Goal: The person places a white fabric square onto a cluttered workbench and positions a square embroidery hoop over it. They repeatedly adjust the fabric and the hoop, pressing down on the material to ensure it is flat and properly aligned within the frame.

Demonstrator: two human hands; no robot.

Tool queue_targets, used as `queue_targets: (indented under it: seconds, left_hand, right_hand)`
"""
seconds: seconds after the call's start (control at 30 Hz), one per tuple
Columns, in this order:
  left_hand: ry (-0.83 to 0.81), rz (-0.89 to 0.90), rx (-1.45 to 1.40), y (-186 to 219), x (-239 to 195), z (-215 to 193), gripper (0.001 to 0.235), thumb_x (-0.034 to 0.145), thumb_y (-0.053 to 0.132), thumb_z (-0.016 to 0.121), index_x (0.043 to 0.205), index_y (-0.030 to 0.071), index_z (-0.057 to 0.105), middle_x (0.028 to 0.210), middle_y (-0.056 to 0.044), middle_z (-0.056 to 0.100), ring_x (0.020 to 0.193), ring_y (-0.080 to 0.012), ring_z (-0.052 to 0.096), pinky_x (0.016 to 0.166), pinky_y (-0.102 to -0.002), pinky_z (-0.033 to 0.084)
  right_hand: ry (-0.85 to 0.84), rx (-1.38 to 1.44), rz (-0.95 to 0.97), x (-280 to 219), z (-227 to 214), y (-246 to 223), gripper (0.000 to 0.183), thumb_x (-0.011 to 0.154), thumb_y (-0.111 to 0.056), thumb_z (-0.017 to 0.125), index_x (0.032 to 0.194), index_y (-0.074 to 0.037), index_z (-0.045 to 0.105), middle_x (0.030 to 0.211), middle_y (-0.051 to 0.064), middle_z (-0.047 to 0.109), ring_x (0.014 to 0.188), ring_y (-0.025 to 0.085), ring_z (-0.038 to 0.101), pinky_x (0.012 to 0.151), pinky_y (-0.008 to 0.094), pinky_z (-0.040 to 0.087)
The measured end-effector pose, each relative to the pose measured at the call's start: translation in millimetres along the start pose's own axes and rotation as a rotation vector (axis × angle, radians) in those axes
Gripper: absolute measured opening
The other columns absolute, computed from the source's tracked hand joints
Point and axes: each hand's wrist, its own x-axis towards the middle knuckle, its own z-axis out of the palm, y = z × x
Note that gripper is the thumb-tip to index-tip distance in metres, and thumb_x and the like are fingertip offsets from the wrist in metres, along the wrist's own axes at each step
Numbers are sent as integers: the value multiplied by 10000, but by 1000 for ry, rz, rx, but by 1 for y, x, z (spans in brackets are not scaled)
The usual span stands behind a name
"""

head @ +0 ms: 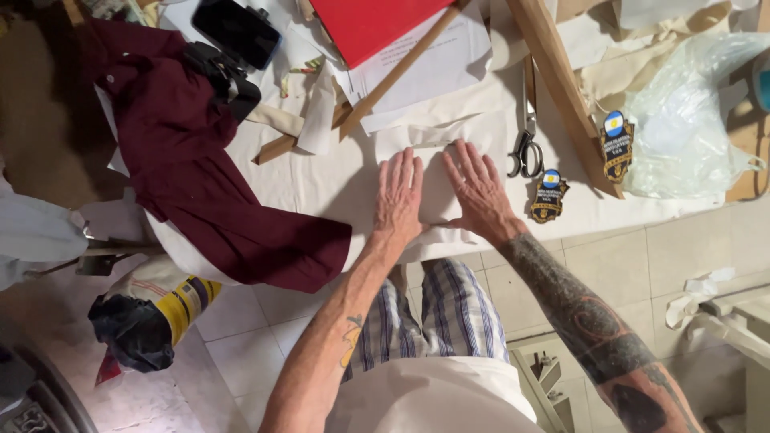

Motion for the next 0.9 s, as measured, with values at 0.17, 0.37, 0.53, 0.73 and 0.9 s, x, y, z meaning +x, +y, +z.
queue_targets:
  seconds: [0.17, 0.37, 0.53, 0.73, 0.9]
  left_hand:
    - [-21, 4, 8, 3, 21, 1, 1165, 436, 291, 869, 1366, -4, 232, 1464, -201, 112, 1361, -301, 132, 1104, -499, 35]
    - [-43, -24, 40, 12, 26, -3, 1191, 420, 297, 863, 1369, 5, 205, 1452, -225, 77, 1352, -321, 132, 1126, -428, 86]
    - [-47, -128, 154, 24, 34, 10, 955, 587, 269, 757, 1360, 19, 256, 1445, -225, 153, 1338, -310, 179, 1117, -411, 111]
    - [-16, -138, 211, 28, 34, 5, 858, 639, 263, 711, 1347, 31, 284, 1440, -224, 182, 1336, -313, 184, 1117, -428, 118]
    - [45, -88, 109, 8, 33, 6, 955, 564, 249, 790, 1350, 35, 291, 1449, -211, 171, 1339, -310, 187, 1108, -448, 121]
  right_hand:
    - [7, -50, -13, 15, 9, 14, 1334, 337, -406, 853, 1413, -61, 144, 1453, 239, 95, 1343, 359, 131, 1068, 485, 188]
    - [2, -110, -20, 23, 17, 13, 1348, 309, -351, 883, 1408, -62, 159, 1438, 261, 105, 1326, 396, 148, 1059, 474, 229]
    - [41, -232, -11, 28, 40, 11, 1394, 256, -359, 896, 1410, -78, 165, 1400, 293, 159, 1296, 447, 180, 1028, 451, 284]
    - [35, -250, -42, 28, 29, 11, 1414, 248, -398, 886, 1413, -80, 150, 1398, 293, 164, 1300, 449, 169, 1033, 421, 285]
    - [42, -208, -51, 34, 10, 10, 1386, 283, -370, 887, 1413, -65, 144, 1396, 296, 164, 1296, 457, 176, 999, 436, 322]
